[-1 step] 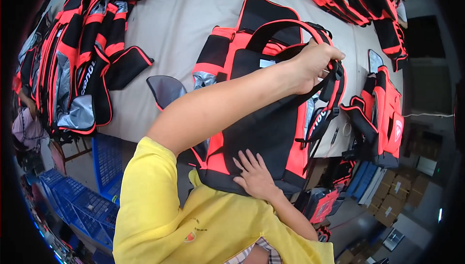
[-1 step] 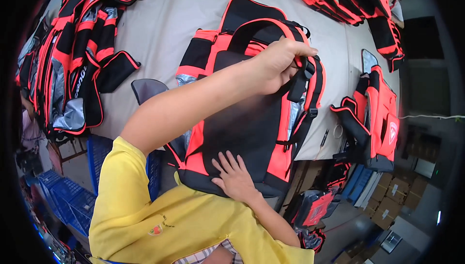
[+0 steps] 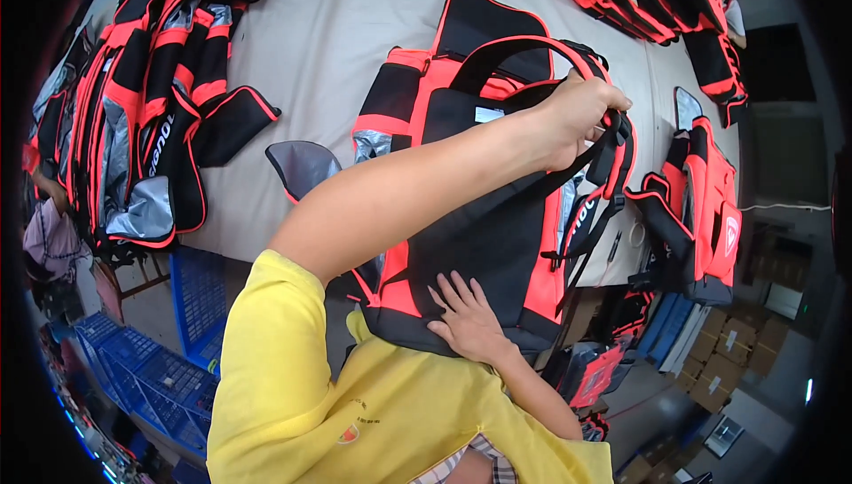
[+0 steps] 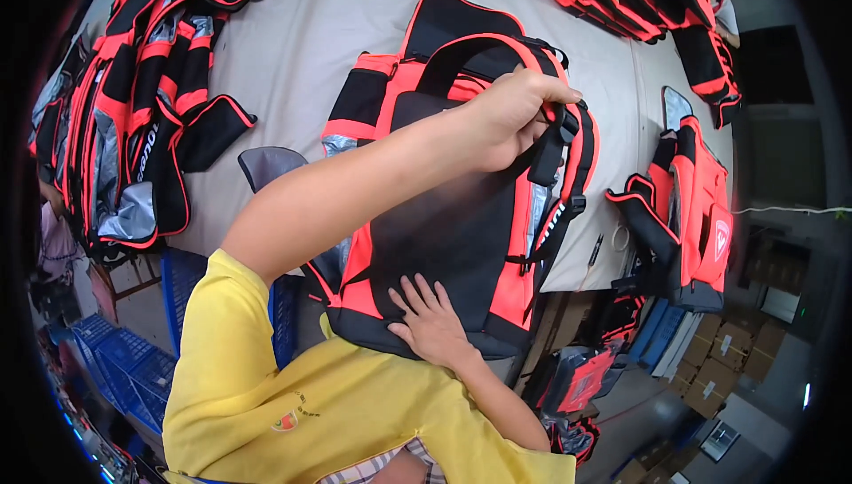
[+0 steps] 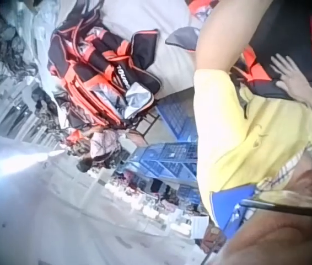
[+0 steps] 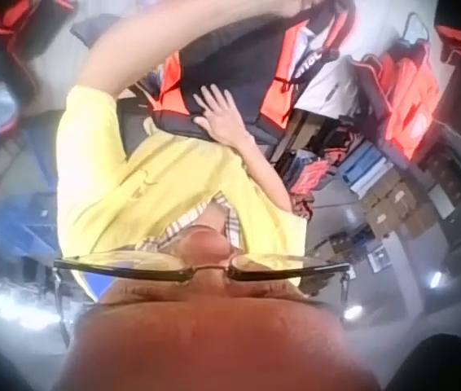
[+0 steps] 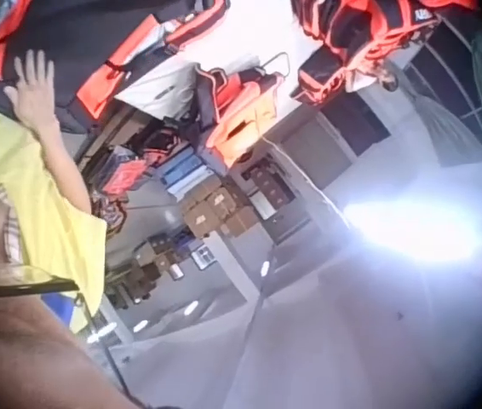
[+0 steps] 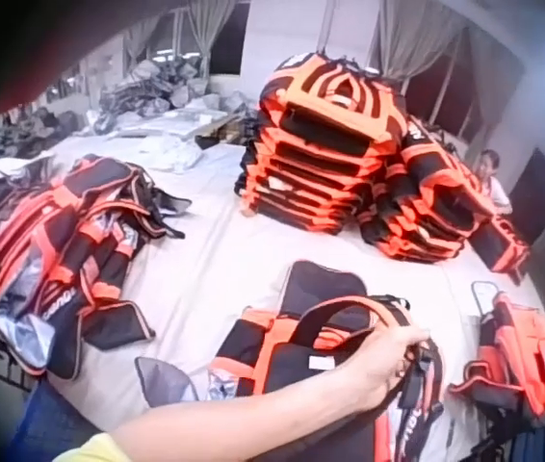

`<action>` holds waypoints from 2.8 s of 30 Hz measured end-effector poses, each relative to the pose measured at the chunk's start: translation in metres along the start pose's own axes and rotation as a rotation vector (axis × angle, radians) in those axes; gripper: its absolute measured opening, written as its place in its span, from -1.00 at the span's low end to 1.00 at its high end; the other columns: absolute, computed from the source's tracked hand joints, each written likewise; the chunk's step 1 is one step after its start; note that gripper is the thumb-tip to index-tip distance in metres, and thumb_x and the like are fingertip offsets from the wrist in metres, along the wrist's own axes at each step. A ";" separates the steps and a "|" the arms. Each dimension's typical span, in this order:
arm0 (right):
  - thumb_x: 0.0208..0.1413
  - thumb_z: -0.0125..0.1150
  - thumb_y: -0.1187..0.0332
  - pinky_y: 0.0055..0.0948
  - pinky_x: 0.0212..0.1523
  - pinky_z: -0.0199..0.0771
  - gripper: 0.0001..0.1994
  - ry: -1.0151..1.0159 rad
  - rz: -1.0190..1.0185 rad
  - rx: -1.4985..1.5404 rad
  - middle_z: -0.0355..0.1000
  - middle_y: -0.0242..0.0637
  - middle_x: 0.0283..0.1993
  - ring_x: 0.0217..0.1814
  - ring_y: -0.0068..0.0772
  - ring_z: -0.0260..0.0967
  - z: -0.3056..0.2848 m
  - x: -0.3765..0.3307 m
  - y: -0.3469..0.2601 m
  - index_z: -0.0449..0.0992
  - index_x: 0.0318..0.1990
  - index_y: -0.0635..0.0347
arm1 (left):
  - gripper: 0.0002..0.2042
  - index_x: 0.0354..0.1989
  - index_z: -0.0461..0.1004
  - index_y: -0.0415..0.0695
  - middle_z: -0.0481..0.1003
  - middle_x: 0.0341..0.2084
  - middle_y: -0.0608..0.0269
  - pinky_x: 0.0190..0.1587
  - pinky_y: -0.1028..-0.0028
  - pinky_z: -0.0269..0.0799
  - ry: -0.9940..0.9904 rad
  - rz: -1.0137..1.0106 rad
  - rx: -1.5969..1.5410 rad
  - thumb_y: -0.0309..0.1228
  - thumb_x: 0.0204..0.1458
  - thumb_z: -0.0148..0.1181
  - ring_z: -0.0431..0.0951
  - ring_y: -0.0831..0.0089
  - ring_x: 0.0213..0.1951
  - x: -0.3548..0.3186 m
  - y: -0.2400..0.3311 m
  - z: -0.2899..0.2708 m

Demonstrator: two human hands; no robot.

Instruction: Inspecting and folding red and black backpacks at a manufacturing work table.

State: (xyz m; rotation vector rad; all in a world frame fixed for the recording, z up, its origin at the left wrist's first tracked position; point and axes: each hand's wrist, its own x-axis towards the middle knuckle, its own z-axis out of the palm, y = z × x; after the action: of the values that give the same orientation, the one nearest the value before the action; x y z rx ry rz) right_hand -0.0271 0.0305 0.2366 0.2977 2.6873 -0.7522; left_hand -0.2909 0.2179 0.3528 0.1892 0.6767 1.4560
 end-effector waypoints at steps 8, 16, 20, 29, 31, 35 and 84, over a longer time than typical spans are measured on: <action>0.32 0.37 0.23 -0.27 0.21 0.57 -0.57 0.275 0.259 1.019 0.59 -0.12 0.17 0.16 -0.24 0.62 -0.026 -0.003 0.034 0.52 0.23 0.27 | -0.88 -0.39 0.52 -0.04 0.55 -0.50 0.38 -0.45 0.54 0.45 0.118 0.019 -0.003 -0.50 0.21 0.14 0.51 0.59 -0.51 0.010 -0.017 -0.010; 0.43 0.23 0.22 -0.63 -0.54 0.41 -0.69 0.801 0.366 1.289 0.56 -0.26 -0.32 -0.45 -0.61 0.49 -0.187 0.037 0.052 0.46 -0.01 0.35 | -0.75 0.08 0.40 -0.14 0.53 -0.24 0.26 -0.09 0.22 0.53 0.114 0.129 0.132 -0.33 0.32 0.12 0.56 0.37 -0.16 -0.024 -0.031 -0.014; 0.43 0.24 0.17 -0.66 -0.55 0.36 -0.72 0.680 0.209 1.533 0.54 -0.38 -0.42 -0.52 -0.67 0.43 -0.186 0.042 0.067 0.53 -0.18 0.23 | -0.52 0.40 0.19 -0.11 0.50 -0.09 0.20 -0.08 0.22 0.59 0.155 0.391 0.148 -0.25 0.39 0.09 0.56 0.30 -0.07 -0.041 -0.059 -0.012; 0.50 0.07 0.18 -0.68 -0.48 0.21 -0.71 0.679 0.039 1.457 0.44 -0.51 -0.47 -0.52 -0.79 0.25 -0.146 0.036 0.061 0.50 -0.28 0.11 | -0.48 0.29 0.44 -0.21 0.62 -0.32 0.24 -0.55 0.63 0.47 0.020 0.287 0.401 -0.68 0.11 0.30 0.60 0.58 -0.53 -0.072 -0.082 -0.026; 0.50 0.07 0.18 -0.66 -0.48 0.23 -0.71 0.680 0.003 1.453 0.44 -0.51 -0.46 -0.51 -0.78 0.26 -0.146 0.028 0.057 0.49 -0.28 0.11 | -0.52 0.26 0.46 -0.26 0.65 -0.16 0.20 -0.43 0.58 0.56 0.054 0.355 0.423 -0.67 0.11 0.27 0.61 0.62 -0.43 -0.075 -0.085 -0.022; 0.45 0.12 0.17 -0.28 -0.46 0.41 -0.65 0.785 0.022 1.200 0.49 -0.22 -0.54 -0.52 -0.34 0.48 -0.130 0.018 0.049 0.46 -0.35 0.25 | -0.58 0.22 0.50 -0.30 0.65 -0.03 0.15 -0.19 0.51 0.65 0.029 0.494 0.626 -0.59 0.16 0.26 0.69 0.48 -0.23 -0.072 -0.101 -0.044; 0.34 0.26 0.17 -0.22 -0.05 0.65 -0.54 0.690 -0.734 1.181 0.62 0.12 0.02 -0.12 0.06 0.62 -0.118 -0.195 0.023 0.54 0.31 0.17 | -0.64 0.16 0.50 -0.39 0.65 -0.01 -0.11 0.14 0.25 0.64 0.414 0.058 0.331 -0.37 0.32 0.20 0.71 0.19 -0.01 -0.063 -0.051 -0.017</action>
State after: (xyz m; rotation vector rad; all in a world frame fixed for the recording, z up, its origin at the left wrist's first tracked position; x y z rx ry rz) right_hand 0.1290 0.0919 0.3936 -0.2669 2.4765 -2.8559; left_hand -0.2548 0.1461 0.3321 0.1646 1.2598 1.4449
